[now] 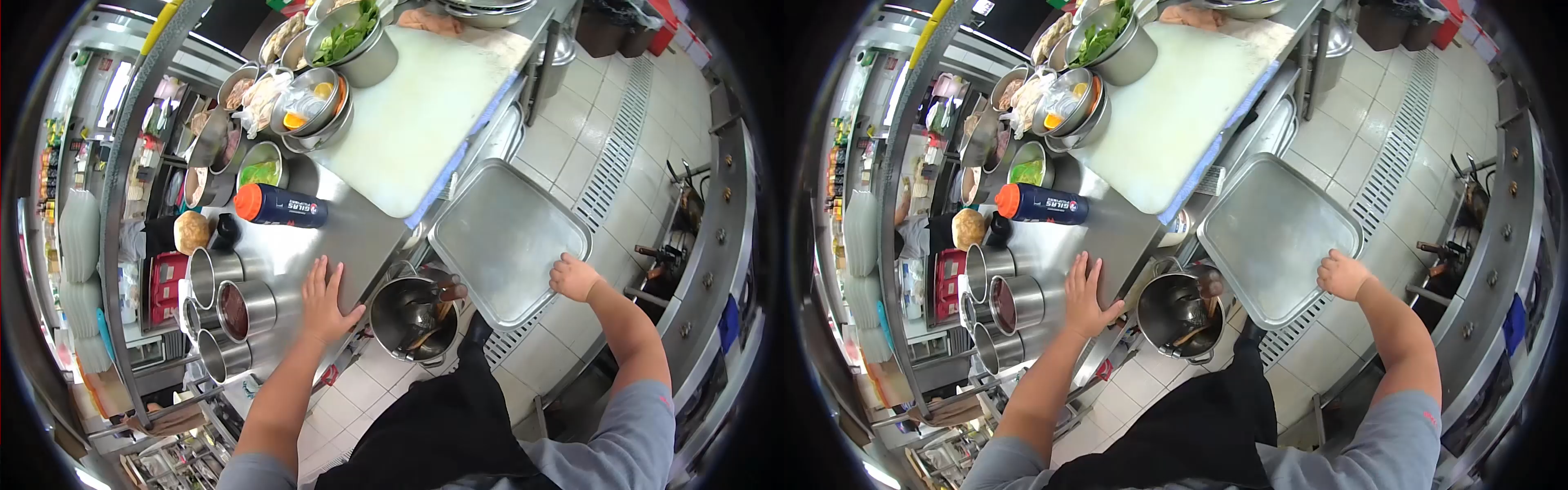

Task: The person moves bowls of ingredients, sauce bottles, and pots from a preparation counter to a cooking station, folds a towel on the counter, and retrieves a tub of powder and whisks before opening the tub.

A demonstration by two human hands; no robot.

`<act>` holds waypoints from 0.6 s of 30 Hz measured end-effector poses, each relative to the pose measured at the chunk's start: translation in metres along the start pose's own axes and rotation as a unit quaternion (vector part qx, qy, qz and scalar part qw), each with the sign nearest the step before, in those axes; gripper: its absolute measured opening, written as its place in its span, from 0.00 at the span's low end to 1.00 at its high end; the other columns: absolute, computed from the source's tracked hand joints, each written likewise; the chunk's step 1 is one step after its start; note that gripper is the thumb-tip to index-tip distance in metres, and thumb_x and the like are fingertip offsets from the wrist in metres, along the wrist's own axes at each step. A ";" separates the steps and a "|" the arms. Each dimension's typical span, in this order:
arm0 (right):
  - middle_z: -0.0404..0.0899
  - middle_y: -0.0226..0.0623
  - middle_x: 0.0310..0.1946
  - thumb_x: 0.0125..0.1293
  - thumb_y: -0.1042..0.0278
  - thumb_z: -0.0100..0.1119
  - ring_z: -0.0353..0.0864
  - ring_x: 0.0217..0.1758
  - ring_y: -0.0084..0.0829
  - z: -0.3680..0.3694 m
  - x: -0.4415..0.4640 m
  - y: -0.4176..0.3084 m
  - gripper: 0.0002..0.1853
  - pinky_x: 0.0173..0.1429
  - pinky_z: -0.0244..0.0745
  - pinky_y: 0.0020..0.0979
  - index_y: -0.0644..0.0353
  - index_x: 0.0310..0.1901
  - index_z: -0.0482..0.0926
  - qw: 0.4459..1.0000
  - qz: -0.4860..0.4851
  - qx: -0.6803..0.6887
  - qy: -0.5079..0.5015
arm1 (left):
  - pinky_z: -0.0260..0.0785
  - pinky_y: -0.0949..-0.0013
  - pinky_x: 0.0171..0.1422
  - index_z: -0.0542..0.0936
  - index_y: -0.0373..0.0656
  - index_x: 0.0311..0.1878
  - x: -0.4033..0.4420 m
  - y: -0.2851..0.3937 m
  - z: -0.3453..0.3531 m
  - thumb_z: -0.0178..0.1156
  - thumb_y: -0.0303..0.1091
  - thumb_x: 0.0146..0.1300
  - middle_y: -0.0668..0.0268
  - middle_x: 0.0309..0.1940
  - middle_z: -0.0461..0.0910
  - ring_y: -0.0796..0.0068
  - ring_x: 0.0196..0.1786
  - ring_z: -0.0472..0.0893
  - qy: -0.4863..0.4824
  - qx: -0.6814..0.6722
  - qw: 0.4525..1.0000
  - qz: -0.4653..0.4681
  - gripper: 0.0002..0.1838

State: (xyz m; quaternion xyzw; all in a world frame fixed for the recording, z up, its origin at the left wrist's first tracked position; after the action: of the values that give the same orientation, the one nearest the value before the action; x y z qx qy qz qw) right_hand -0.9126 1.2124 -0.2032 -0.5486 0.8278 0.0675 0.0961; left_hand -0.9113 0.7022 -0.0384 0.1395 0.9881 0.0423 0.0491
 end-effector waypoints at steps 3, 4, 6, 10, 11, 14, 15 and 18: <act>0.79 0.23 0.33 0.60 0.63 0.58 0.77 0.47 0.28 0.027 0.032 0.001 0.05 0.61 0.66 0.34 0.46 0.31 0.83 0.999 -0.048 0.026 0.003 | 0.47 0.40 0.78 0.61 0.49 0.78 0.002 -0.009 0.004 0.73 0.53 0.49 0.46 0.79 0.52 0.41 0.79 0.53 0.011 -0.014 1.000 -0.007 0.53; 0.79 0.23 0.33 0.60 0.63 0.58 0.77 0.47 0.28 0.037 0.044 0.001 0.05 0.61 0.66 0.34 0.46 0.31 0.83 0.998 -0.060 0.033 0.006 | 0.48 0.40 0.77 0.62 0.50 0.78 0.001 -0.009 0.005 0.73 0.54 0.49 0.46 0.79 0.52 0.42 0.79 0.54 0.007 -0.018 1.000 -0.013 0.53; 0.79 0.24 0.34 0.59 0.63 0.57 0.77 0.47 0.29 0.056 0.069 0.005 0.05 0.61 0.67 0.35 0.47 0.32 0.83 0.996 -0.080 0.032 0.006 | 0.49 0.40 0.77 0.64 0.51 0.77 0.000 -0.008 0.006 0.73 0.56 0.48 0.46 0.79 0.52 0.42 0.79 0.54 0.000 -0.034 0.999 -0.019 0.52; 0.82 0.26 0.33 0.59 0.63 0.57 0.79 0.45 0.31 0.116 0.117 0.016 0.07 0.60 0.68 0.36 0.47 0.27 0.83 0.997 -0.076 0.003 0.006 | 0.49 0.41 0.77 0.65 0.49 0.76 0.001 -0.008 0.005 0.72 0.57 0.49 0.46 0.78 0.53 0.42 0.79 0.55 0.002 -0.036 0.999 -0.036 0.51; 0.83 0.26 0.33 0.59 0.63 0.56 0.80 0.46 0.31 0.132 0.135 0.020 0.08 0.62 0.68 0.37 0.47 0.26 0.84 0.996 -0.087 -0.005 0.004 | 0.49 0.42 0.78 0.65 0.49 0.76 0.001 -0.011 0.005 0.72 0.57 0.49 0.47 0.78 0.53 0.42 0.79 0.55 -0.002 -0.045 0.999 -0.019 0.51; 0.84 0.29 0.37 0.65 0.61 0.53 0.79 0.50 0.33 0.163 0.185 0.038 0.11 0.67 0.65 0.40 0.48 0.31 0.85 0.993 -0.097 -0.044 0.051 | 0.49 0.43 0.79 0.65 0.50 0.76 0.003 -0.013 0.001 0.72 0.57 0.48 0.47 0.79 0.53 0.44 0.79 0.55 -0.014 -0.023 0.999 -0.040 0.51; 0.84 0.29 0.37 0.65 0.61 0.53 0.79 0.50 0.33 0.171 0.207 0.041 0.11 0.67 0.65 0.40 0.48 0.31 0.85 0.992 -0.106 -0.044 0.062 | 0.49 0.43 0.78 0.66 0.49 0.76 0.003 -0.012 0.001 0.72 0.57 0.49 0.46 0.78 0.54 0.43 0.79 0.55 -0.015 -0.029 0.999 -0.035 0.51; 0.86 0.39 0.44 0.70 0.60 0.50 0.80 0.55 0.36 0.154 0.268 0.048 0.14 0.68 0.67 0.42 0.51 0.43 0.87 0.993 -0.081 -0.031 0.085 | 0.50 0.44 0.78 0.67 0.48 0.75 0.003 -0.012 0.002 0.72 0.57 0.49 0.45 0.78 0.54 0.43 0.79 0.56 -0.017 -0.041 0.999 -0.030 0.50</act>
State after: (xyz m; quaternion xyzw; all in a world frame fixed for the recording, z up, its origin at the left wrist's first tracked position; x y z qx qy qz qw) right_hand -1.0459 1.0243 -0.4148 -0.6200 0.7835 0.0384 0.0139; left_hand -0.9167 0.6918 -0.0420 0.1089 0.9882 0.0787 0.0730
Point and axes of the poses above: each hand's wrist, its own x-axis towards the middle knuckle, its own z-axis out of the palm, y = z × x, the point moved 4 cm from there along x, towards the middle knuckle
